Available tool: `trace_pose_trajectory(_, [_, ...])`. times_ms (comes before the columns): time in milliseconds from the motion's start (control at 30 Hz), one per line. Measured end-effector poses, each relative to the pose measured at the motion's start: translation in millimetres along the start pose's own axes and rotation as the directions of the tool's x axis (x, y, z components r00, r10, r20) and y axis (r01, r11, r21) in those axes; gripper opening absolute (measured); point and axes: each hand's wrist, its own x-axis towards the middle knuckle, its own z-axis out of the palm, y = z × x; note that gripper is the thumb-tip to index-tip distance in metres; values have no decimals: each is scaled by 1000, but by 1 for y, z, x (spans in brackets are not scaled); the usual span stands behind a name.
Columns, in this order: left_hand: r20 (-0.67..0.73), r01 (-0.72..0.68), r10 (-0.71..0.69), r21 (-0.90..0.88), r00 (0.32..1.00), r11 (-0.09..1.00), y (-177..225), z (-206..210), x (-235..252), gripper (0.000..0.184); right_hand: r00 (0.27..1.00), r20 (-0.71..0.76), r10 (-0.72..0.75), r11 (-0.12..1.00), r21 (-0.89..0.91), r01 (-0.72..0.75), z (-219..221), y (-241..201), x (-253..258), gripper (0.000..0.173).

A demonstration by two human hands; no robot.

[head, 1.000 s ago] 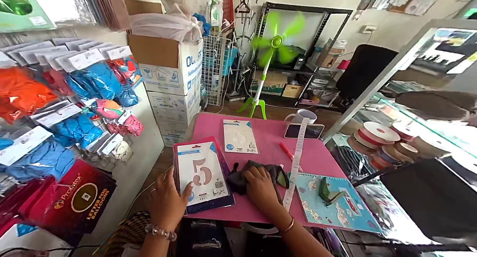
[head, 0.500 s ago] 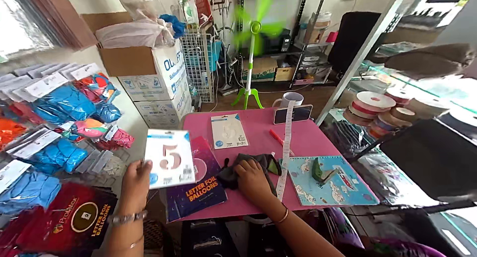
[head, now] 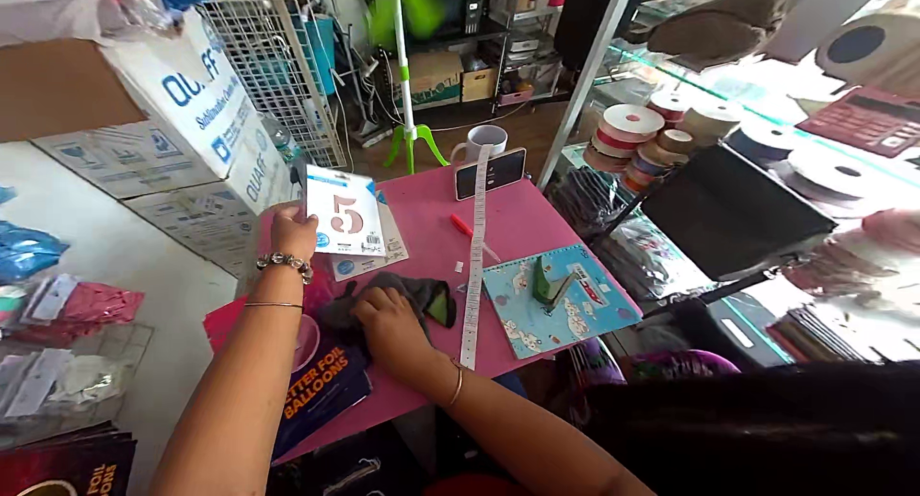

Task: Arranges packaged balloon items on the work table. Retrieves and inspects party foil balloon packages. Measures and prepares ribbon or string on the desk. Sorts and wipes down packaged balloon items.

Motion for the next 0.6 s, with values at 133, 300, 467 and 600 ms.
trace_pose_trajectory(133, [-12, -197, 210, 300, 978, 933, 12, -3, -43, 80, 989, 16, 146, 979, 138, -147, -67, 3, -21, 24])
trace_pose_trajectory(300, [315, -468, 395, 203, 863, 860, 35, 22, -100, 44, 859, -189, 476, 878, 54, -475, -137, 73, -40, 28])
trace_pose_trajectory(467, [610, -456, 342, 35, 714, 889, 51, 85, -134, 36, 775, -87, 625, 776, -33, -630, -136, 97, -17, 38])
trace_pose_trajectory(600, [647, -367, 276, 7, 711, 930, 42, 104, -144, 54, 797, -39, 602, 798, 72, -599, -123, 107, -16, 44])
